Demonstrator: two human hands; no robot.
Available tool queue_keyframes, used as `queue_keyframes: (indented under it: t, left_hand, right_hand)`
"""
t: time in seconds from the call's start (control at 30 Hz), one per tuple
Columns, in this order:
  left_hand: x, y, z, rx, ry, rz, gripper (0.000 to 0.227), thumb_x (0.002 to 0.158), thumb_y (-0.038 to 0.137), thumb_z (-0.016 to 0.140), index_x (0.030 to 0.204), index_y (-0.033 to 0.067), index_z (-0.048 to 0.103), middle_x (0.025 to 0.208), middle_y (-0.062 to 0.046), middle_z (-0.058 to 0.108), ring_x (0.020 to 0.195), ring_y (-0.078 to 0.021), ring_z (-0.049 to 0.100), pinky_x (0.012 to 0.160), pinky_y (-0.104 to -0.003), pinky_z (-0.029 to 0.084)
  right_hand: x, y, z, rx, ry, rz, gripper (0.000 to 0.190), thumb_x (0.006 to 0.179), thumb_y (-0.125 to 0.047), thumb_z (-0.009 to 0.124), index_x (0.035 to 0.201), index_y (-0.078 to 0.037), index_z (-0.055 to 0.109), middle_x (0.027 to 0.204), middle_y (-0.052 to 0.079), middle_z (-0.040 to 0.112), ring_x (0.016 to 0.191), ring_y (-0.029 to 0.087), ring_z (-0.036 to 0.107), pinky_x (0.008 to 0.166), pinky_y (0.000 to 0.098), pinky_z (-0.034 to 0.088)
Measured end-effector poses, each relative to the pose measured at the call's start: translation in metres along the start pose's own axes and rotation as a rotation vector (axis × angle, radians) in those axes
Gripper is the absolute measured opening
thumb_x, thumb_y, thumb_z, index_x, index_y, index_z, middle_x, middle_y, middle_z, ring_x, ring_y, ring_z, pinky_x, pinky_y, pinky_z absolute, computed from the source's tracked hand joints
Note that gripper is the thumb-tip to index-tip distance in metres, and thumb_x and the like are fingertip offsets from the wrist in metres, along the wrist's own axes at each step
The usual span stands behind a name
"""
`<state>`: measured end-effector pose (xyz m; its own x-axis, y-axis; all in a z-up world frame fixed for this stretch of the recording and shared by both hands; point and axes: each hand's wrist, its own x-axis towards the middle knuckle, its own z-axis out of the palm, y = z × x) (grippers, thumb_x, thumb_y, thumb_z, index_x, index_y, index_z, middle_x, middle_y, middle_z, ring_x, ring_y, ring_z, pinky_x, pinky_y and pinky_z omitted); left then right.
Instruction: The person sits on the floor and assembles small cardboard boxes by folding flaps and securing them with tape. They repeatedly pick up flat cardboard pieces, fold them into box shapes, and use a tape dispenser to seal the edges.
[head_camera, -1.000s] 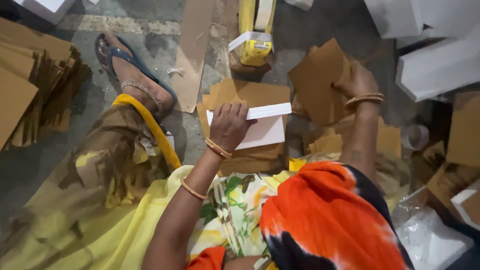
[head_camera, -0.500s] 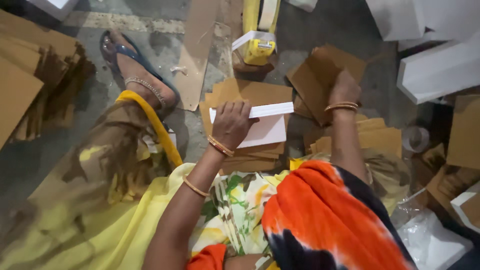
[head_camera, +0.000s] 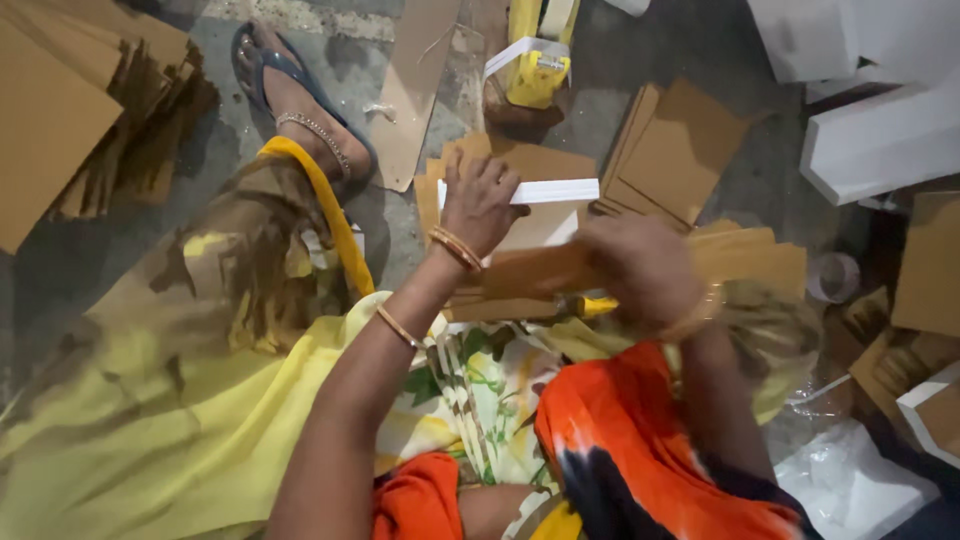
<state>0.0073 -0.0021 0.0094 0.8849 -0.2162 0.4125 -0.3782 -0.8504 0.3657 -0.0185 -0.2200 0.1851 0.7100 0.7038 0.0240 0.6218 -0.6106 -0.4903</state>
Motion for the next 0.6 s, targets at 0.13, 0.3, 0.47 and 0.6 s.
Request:
queue_keyframes:
  t: [0.13,0.3,0.47,0.6]
  left_hand:
    - [0.012,-0.010,-0.001,-0.049,-0.377,-0.082,0.043,0.080,0.047,0.075,0.108,0.0157,0.064,0.102,-0.008,0.071,0.103,-0.0313,0.067,0.097,-0.055,0.042]
    - [0.026,-0.032,0.007,-0.209,-0.582,-0.066,0.047,0.088,0.055,0.068,0.114,0.0155,0.064,0.106,-0.014,0.073,0.100,-0.0387,0.067,0.087,-0.056,0.044]
    - [0.035,-0.042,0.009,-0.239,-0.714,-0.077,0.044,0.091,0.052,0.066,0.111,0.0127,0.064,0.107,-0.017,0.072,0.106,-0.0361,0.066,0.101,-0.056,0.036]
    - [0.032,-0.039,0.007,-0.224,-0.632,-0.040,0.048,0.079,0.047,0.071,0.107,0.0091,0.061,0.104,-0.016,0.070,0.102,-0.0350,0.066,0.094,-0.057,0.036]
  right_hand:
    - [0.020,0.005,0.059,-0.223,0.058,-0.030,0.024,0.079,-0.008,0.069,0.102,-0.013,0.068,0.095,0.006,0.066,0.092,0.028,0.065,0.077,0.0426,0.049]
    - [0.030,0.034,0.104,-0.252,0.199,0.007,0.025,0.084,-0.011,0.066,0.108,-0.015,0.065,0.098,0.007,0.061,0.094,0.030,0.062,0.083,0.0415,0.050]
    - [0.035,0.048,0.139,-0.239,0.369,0.109,0.027,0.091,-0.004,0.061,0.116,-0.013,0.062,0.105,0.009,0.061,0.101,0.029,0.061,0.087,0.0427,0.050]
    - [0.040,0.055,0.148,-0.308,0.359,0.155,0.044,0.088,-0.004,0.060,0.131,-0.012,0.060,0.113,0.012,0.060,0.104,0.033,0.057,0.091,0.0454,0.048]
